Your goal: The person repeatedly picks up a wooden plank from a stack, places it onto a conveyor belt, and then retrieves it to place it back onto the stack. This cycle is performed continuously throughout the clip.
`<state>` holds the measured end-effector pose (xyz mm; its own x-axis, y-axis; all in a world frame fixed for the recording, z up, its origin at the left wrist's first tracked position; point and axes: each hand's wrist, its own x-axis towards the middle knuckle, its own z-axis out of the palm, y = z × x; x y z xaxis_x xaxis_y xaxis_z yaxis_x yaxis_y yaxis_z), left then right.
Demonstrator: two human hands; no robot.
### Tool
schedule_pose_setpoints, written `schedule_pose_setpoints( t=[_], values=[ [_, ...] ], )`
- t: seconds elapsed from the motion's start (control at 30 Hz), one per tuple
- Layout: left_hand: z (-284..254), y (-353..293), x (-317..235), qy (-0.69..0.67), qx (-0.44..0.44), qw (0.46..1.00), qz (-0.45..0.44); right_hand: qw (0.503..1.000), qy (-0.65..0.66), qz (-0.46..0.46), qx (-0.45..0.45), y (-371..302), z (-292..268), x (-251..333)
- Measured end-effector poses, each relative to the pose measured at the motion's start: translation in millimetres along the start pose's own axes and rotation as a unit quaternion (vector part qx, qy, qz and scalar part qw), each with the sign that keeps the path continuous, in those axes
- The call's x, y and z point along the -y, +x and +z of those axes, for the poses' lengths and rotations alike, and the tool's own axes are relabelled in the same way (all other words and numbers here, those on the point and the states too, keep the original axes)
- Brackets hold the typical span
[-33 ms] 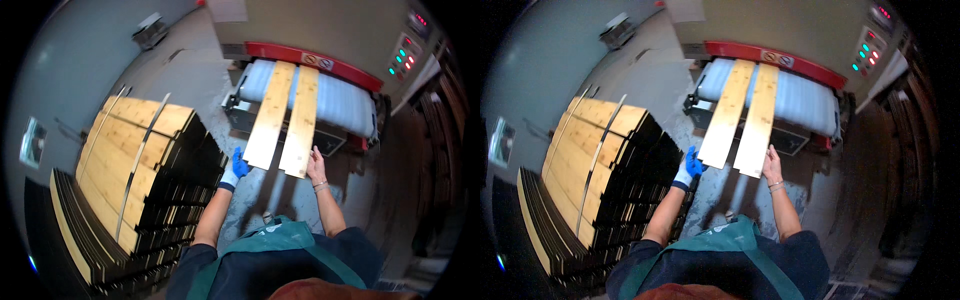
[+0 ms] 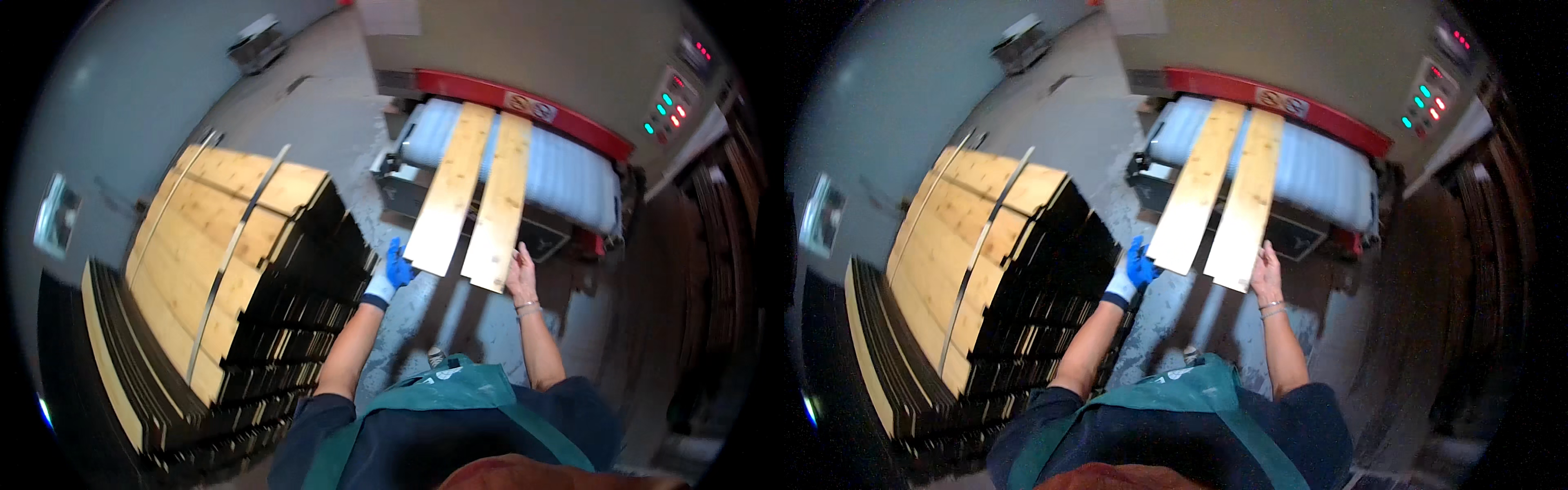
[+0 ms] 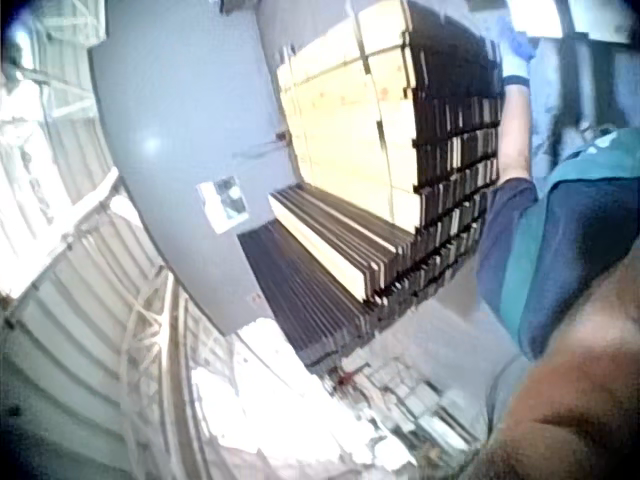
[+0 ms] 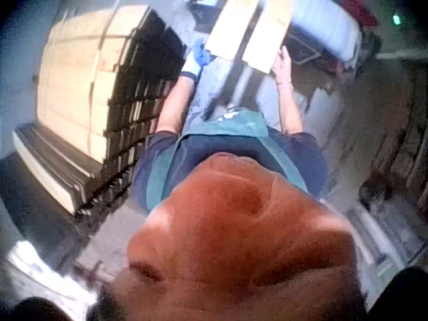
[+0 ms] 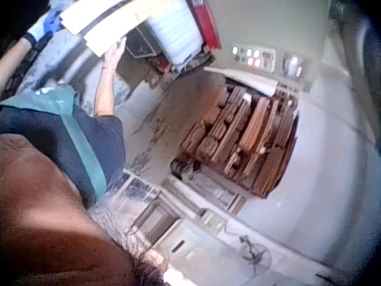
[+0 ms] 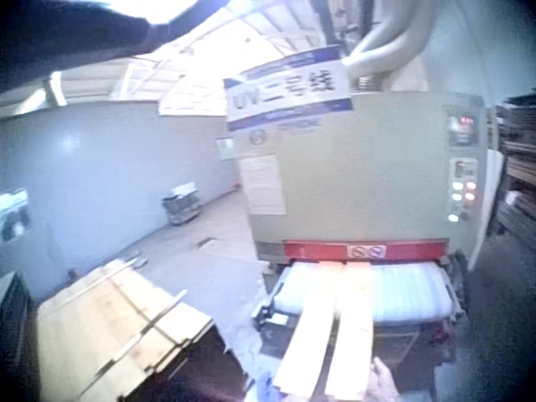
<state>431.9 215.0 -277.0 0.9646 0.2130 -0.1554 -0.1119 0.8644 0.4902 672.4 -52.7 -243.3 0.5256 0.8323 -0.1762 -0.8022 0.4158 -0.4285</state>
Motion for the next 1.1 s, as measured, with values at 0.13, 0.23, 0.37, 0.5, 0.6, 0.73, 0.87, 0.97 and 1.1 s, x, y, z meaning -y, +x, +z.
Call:
schedule_pose_setpoints(
  t=[0.13,0.23,0.37,0.5,0.6,0.73,0.87,0.97,1.1],
  values=[
    [-54,25,8,-0.075,0.113,0.991,-0.023,1.000,-0.015,0.016,-0.011,4,-29,12],
    [6,-17,8,0.043,-0.158,0.986,0.024,0.991,-0.107,-0.010,-0.078,-18,-29,11],
    [26,-128,18,0.032,-0.094,0.975,0.198,0.907,-0.306,-0.153,-0.246,-32,-2,3],
    [125,-260,10,0.202,-0.177,0.923,0.275,0.922,-0.348,-0.153,-0.073,-33,77,-9],
    [223,-396,-31,0.344,-0.273,0.772,0.460,0.933,-0.354,-0.044,0.051,-46,243,-81],
    [297,-507,-37,0.399,-0.504,0.461,0.612,0.882,-0.370,0.097,0.276,-67,387,-182],
    [326,-569,-36,0.398,-0.620,0.208,0.644,0.761,-0.346,0.256,0.486,-102,495,-295],
    [316,-589,-46,0.474,-0.651,0.205,0.557,0.670,-0.412,0.268,0.556,-139,566,-357],
    [315,-595,-50,0.522,-0.646,0.202,0.519,0.620,-0.497,0.161,0.585,-181,626,-432]
  ],
)
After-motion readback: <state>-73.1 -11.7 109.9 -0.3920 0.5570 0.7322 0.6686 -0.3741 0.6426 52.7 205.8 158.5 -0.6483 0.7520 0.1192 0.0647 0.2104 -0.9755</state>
